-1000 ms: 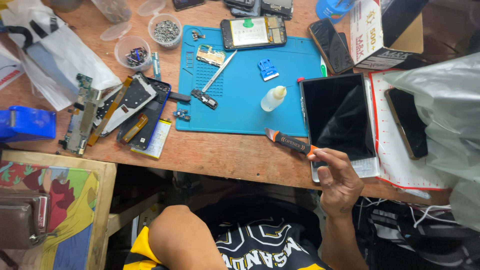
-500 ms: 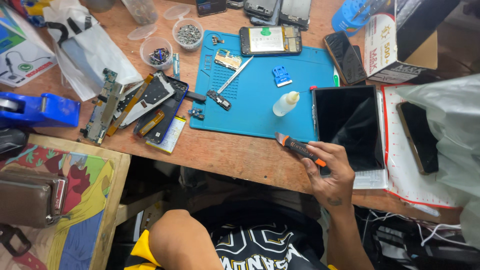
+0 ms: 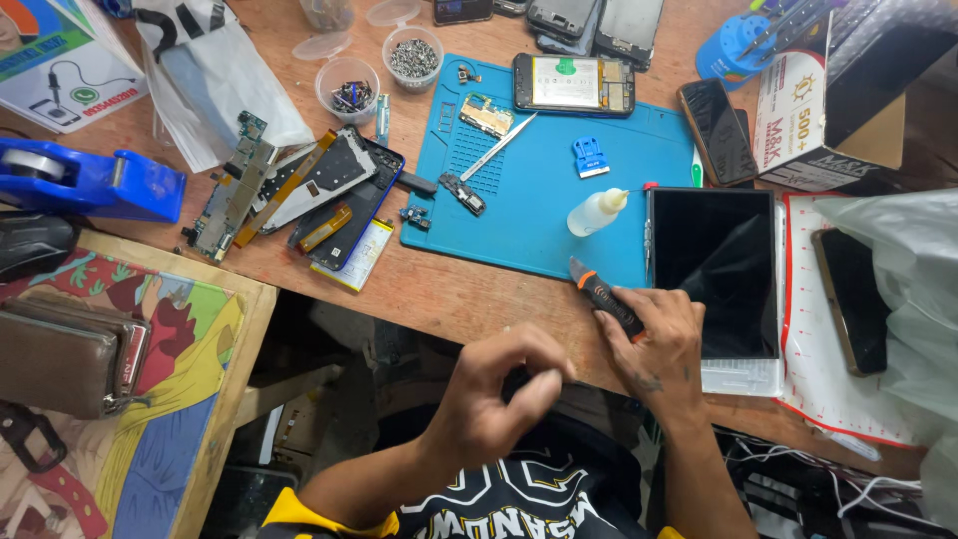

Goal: The person uses a precision knife to carefully scrape adhesive residue from the edges of a white tablet frame. They repeatedly apply a liquid from a squeeze bottle to soften the residue and continue scraping along the perimeter. The person then sets the frame aside and briefly handles a separate tablet screen.

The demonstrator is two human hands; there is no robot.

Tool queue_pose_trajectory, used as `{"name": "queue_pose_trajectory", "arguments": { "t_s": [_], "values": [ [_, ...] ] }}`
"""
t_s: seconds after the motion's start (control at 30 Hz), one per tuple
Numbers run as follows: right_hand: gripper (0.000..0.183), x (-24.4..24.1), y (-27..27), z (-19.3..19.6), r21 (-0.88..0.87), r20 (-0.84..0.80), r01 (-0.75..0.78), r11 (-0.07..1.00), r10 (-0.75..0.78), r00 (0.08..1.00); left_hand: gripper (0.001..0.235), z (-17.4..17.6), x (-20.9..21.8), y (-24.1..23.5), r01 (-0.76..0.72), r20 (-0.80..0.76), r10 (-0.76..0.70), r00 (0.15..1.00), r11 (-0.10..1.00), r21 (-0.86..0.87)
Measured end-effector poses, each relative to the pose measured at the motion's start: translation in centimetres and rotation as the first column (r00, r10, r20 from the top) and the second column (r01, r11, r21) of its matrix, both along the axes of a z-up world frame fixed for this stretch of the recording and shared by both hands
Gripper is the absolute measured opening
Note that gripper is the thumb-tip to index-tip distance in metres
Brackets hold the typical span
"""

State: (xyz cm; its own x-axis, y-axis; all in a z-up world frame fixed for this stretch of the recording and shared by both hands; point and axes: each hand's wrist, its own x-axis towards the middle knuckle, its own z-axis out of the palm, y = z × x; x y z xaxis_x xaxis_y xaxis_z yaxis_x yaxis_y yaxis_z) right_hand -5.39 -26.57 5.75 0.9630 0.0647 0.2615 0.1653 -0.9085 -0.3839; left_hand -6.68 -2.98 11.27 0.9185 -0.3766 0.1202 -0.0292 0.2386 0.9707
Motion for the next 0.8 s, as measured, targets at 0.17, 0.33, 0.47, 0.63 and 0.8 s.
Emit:
{"name": "queue_pose_trajectory", "arguments": {
  "t_s": [0.17,0.33,0.47,0.63,0.8],
  "values": [
    [0.036,0.0,2.3,0.5,0.187,0.019,-0.016,0.982,0.013,1.0,0.023,-5.3,1.6,-2.5,-0.124,-0.219,0.187,0.958,0.954,0.274],
    [0.04,0.2,4.5,0.1,0.306,0.041,-0.07,0.949,0.06,0.997,0.019,-7.7,2.0,-3.2,-0.181,-0.28,0.228,0.932,0.966,0.184],
    [0.043,0.0,5.7,-0.6,0.363,0.05,-0.078,0.929,0.064,0.997,0.017,-8.1,2.4,-3.2,-0.237,-0.292,0.284,0.913,0.953,0.189],
    [0.054,-0.2,5.6,-1.5,0.404,0.08,-0.167,0.899,0.148,0.986,0.015,-7.5,3.5,-2.3,-0.321,-0.18,0.357,0.917,0.926,0.199],
    [0.056,-1.1,5.1,-2.4,0.419,0.053,-0.174,0.891,0.167,0.985,0.012,-6.1,7.8,2.3,-0.535,0.024,0.542,0.84,0.82,0.2]
  ]
}}
